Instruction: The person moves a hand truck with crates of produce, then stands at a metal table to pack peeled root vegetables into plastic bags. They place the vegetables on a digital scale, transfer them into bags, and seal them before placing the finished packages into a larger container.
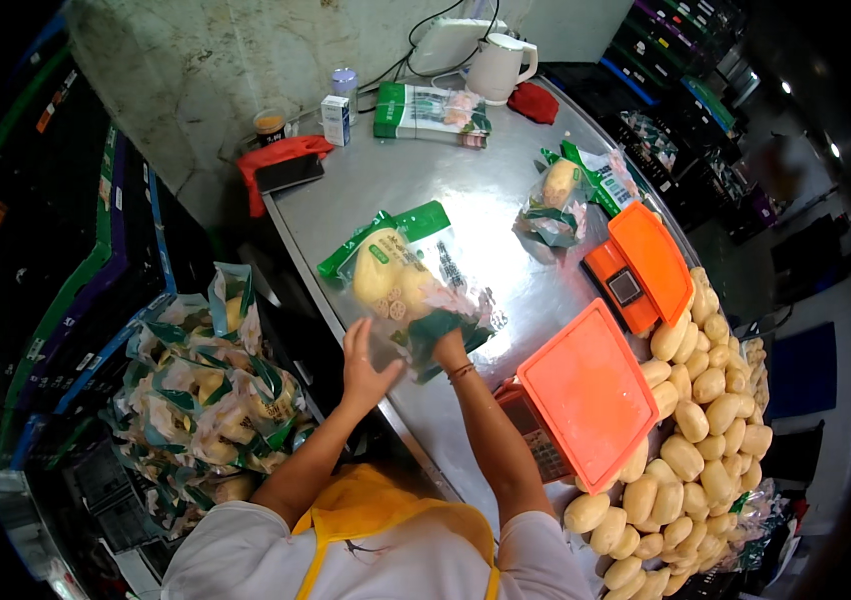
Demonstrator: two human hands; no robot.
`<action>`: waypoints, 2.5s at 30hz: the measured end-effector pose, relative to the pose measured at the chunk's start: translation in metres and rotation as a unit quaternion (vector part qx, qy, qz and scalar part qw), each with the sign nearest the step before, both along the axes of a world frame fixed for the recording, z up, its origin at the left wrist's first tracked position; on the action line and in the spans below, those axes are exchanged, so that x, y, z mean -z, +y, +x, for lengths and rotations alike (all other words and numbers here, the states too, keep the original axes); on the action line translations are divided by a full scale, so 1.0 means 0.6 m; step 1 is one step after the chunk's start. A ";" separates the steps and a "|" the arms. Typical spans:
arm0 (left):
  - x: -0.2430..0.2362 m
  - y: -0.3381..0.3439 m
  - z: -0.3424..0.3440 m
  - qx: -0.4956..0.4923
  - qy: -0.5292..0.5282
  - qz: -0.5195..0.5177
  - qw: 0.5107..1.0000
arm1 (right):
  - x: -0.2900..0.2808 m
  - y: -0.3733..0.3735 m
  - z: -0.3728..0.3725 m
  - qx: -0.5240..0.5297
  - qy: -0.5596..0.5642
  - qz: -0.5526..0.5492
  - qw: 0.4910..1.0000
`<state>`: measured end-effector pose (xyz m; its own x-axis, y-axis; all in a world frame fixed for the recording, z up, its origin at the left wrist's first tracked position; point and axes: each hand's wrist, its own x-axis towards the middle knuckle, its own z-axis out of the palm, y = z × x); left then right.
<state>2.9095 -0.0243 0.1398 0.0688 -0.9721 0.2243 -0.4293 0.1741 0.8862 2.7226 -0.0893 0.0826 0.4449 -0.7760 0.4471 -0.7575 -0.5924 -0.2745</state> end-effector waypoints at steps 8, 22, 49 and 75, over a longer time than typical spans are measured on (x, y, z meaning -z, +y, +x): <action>0.023 -0.047 -0.024 0.047 0.411 0.445 0.794 | -0.020 0.032 0.058 0.109 -0.479 0.445 0.749; 0.074 -0.036 -0.001 0.092 0.331 0.348 0.872 | 0.046 0.030 0.085 -0.096 -0.863 0.409 0.279; -0.066 -0.135 0.030 0.199 0.097 0.102 0.970 | -0.110 -0.017 0.074 -0.010 -0.654 0.392 0.647; -0.374 0.227 0.231 0.247 0.573 0.204 0.754 | -0.401 0.245 0.163 -0.127 -0.451 0.170 0.867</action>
